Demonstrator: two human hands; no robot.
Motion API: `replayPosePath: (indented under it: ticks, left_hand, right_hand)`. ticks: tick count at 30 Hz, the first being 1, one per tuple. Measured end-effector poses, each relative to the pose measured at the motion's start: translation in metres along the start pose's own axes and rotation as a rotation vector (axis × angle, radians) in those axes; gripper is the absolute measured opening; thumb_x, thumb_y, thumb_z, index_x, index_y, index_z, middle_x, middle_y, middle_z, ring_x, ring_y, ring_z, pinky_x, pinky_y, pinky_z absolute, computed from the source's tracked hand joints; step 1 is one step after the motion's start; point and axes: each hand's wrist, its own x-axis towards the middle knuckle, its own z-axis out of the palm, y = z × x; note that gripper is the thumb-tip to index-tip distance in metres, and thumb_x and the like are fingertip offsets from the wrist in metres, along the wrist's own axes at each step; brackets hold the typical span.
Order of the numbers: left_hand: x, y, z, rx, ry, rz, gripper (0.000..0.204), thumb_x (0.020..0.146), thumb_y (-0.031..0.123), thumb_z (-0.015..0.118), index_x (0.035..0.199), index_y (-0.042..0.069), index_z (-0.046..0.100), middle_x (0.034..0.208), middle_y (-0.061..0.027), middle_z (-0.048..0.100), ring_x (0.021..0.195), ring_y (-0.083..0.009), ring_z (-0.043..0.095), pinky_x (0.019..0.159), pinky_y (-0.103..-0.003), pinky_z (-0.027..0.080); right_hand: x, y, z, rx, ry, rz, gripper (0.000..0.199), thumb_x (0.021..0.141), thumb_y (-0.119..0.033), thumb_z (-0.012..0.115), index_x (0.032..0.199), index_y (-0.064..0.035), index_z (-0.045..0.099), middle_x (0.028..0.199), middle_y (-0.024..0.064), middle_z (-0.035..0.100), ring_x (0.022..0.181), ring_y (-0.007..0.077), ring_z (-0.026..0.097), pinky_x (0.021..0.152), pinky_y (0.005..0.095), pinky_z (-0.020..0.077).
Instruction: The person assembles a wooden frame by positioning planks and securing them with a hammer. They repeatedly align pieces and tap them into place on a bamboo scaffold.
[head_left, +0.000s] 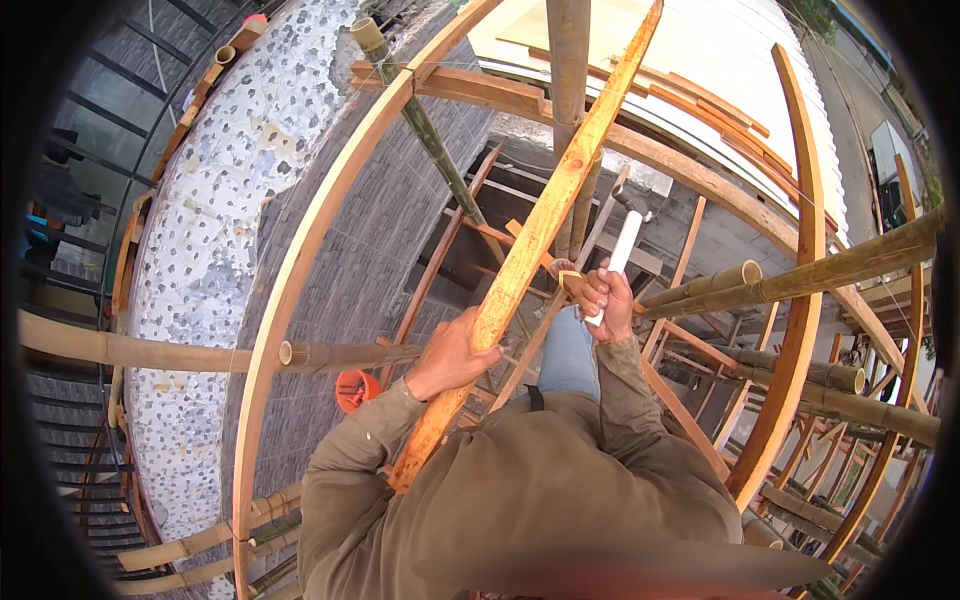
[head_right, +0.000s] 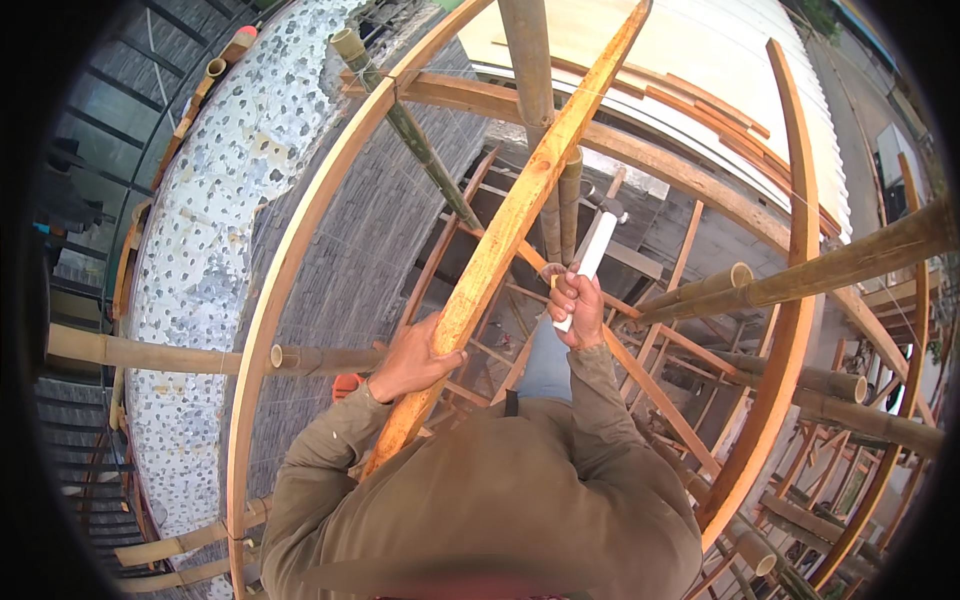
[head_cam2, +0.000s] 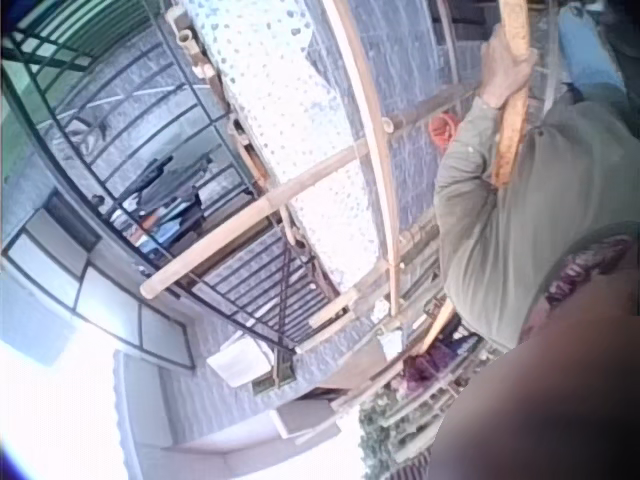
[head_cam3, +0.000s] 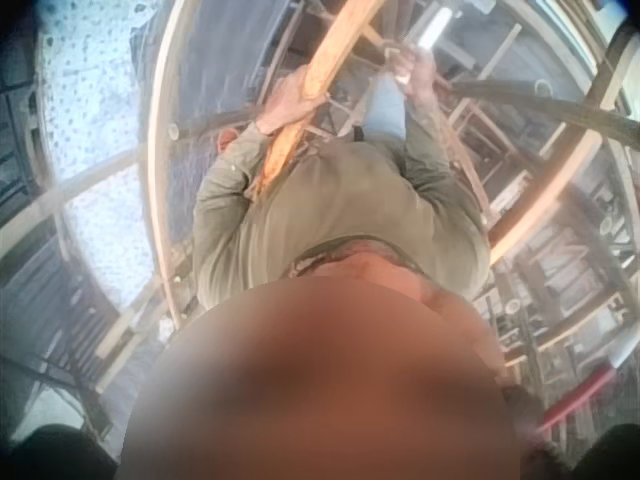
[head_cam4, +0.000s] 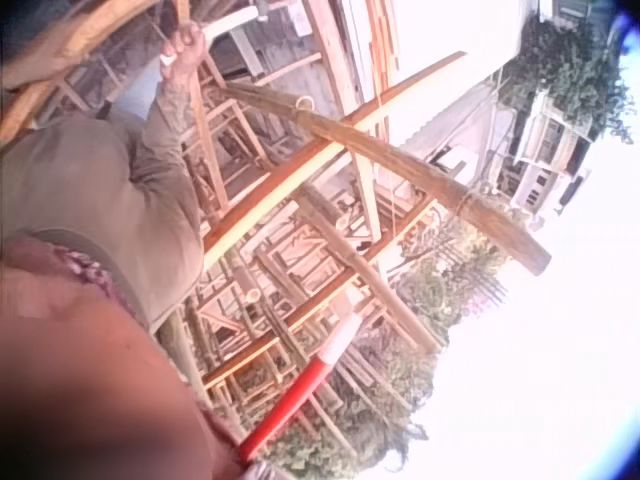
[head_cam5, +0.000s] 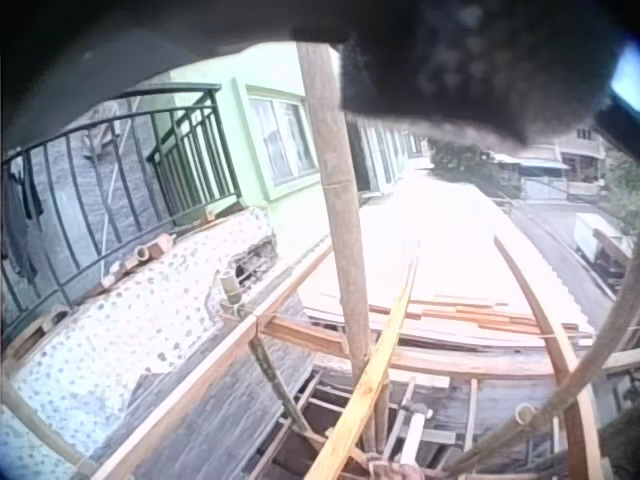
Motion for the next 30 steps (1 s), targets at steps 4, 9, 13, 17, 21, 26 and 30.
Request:
replayPosePath:
  ticks: [4, 9, 13, 17, 21, 26, 30]
  left_hand:
    - [0.004, 0.005, -0.006, 0.015, 0.076, 0.033, 0.085, 0.080, 0.044, 0.079, 0.141, -0.003, 0.044, 0.125, -0.0314, 0.059, 0.118, -0.0460, 0.058, 0.099, -0.049, 0.047]
    - [-0.003, 0.022, -0.019, -0.464, 0.232, 0.331, 0.108, 0.070, 0.043, 0.091, 0.149, -0.004, 0.035, 0.152, -0.0264, 0.040, 0.143, -0.0352, 0.039, 0.117, -0.048, 0.034]
    - [-0.019, 0.035, -0.031, -1.206, 0.280, 0.389, 0.046, 0.091, 0.030, 0.076, 0.120, 0.000, 0.055, 0.131, -0.0233, 0.061, 0.132, -0.0320, 0.053, 0.115, -0.048, 0.037]
    - [-0.044, 0.016, -0.065, -1.125, 0.572, 0.379, 0.029, 0.105, 0.027, 0.053, 0.083, 0.008, 0.053, 0.101, -0.0205, 0.072, 0.118, -0.0381, 0.064, 0.108, -0.053, 0.044]
    - [-0.069, -0.004, -0.088, -1.138, 0.675, 0.244, 0.031, 0.105, 0.025, 0.050, 0.077, 0.010, 0.050, 0.095, -0.0191, 0.072, 0.114, -0.0397, 0.065, 0.105, -0.055, 0.045]
    - [-0.092, -0.010, -0.091, -1.052, 0.732, 0.105, 0.026, 0.102, 0.020, 0.057, 0.080, 0.006, 0.051, 0.091, -0.0190, 0.073, 0.104, -0.0364, 0.069, 0.100, -0.053, 0.048]
    - [-0.120, -0.022, -0.092, -1.008, 0.841, -0.144, 0.023, 0.099, 0.018, 0.061, 0.081, 0.006, 0.052, 0.086, -0.0191, 0.072, 0.095, -0.0366, 0.072, 0.098, -0.056, 0.050]
  right_hand:
    - [-0.042, -0.002, 0.051, -0.517, -0.084, -0.090, 0.021, 0.091, -0.002, 0.052, 0.109, -0.0081, 0.043, 0.069, 0.0016, 0.043, 0.041, 0.0078, 0.039, 0.035, 0.0253, 0.0387]
    - [-0.068, 0.020, 0.130, -1.074, -0.387, 0.149, 0.025, 0.086, 0.001, 0.057, 0.110, -0.0013, 0.051, 0.076, 0.0022, 0.054, 0.051, 0.0126, 0.057, 0.045, 0.0270, 0.0456]
    - [-0.064, 0.050, 0.173, -1.438, -0.872, 0.149, 0.027, 0.090, -0.013, 0.064, 0.111, 0.0007, 0.055, 0.086, 0.0068, 0.061, 0.080, 0.0242, 0.065, 0.073, 0.0374, 0.0525]
    - [0.004, 0.042, 0.207, -1.365, -1.142, -0.253, 0.049, 0.094, -0.040, 0.070, 0.117, 0.0020, 0.057, 0.089, 0.0096, 0.061, 0.091, 0.0238, 0.064, 0.084, 0.0375, 0.0523]
    - [0.159, 0.050, 0.241, -1.904, -0.998, -0.165, 0.056, 0.093, -0.042, 0.068, 0.118, 0.0074, 0.062, 0.104, 0.0233, 0.069, 0.104, 0.0345, 0.067, 0.090, 0.0410, 0.0525]
    - [0.345, 0.065, 0.234, -2.820, -0.615, -0.235, 0.046, 0.091, -0.037, 0.069, 0.115, 0.0018, 0.068, 0.116, 0.0218, 0.069, 0.116, 0.0355, 0.065, 0.096, 0.0457, 0.0527]
    - [0.437, 0.035, 0.196, -2.893, -0.091, -0.253, 0.040, 0.092, -0.022, 0.064, 0.127, -0.0039, 0.064, 0.137, 0.0182, 0.058, 0.126, 0.0323, 0.059, 0.100, 0.0432, 0.0520]
